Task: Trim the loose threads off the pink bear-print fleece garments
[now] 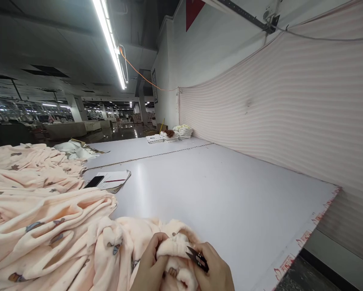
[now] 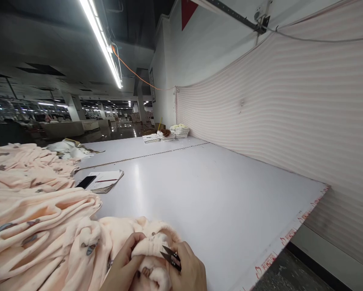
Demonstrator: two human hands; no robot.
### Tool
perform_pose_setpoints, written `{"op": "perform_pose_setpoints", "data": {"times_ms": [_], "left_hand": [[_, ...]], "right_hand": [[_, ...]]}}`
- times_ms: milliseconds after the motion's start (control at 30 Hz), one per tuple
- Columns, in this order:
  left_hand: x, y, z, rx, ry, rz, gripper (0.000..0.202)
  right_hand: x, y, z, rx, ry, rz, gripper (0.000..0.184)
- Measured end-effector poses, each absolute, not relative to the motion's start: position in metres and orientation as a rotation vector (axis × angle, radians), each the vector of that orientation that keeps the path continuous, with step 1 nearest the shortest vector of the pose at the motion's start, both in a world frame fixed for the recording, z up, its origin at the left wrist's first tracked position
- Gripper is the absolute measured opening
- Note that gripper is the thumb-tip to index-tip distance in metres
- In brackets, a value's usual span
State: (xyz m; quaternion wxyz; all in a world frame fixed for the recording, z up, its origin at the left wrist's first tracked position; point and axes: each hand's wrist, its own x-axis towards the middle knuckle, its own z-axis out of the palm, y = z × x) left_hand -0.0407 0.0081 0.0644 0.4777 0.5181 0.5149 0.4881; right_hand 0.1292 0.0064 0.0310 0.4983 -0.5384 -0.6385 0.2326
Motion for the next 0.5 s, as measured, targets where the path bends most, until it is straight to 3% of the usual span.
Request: {"op": "perform_pose_setpoints", "data": {"times_ms": [200,500], "left_hand": [[-0.038,0.006,0.056,1.093,1.047,1.213,0.02],[-0.044,0.003,0.065,0.975,1.097,1.168,0.016]], "right_hand": [[0.126,0.005,0.048,-1.101,-1.586,0.696,0.023],[0.124,0.007,0.061,-1.069,-1.636,0.626,0.017]]}}
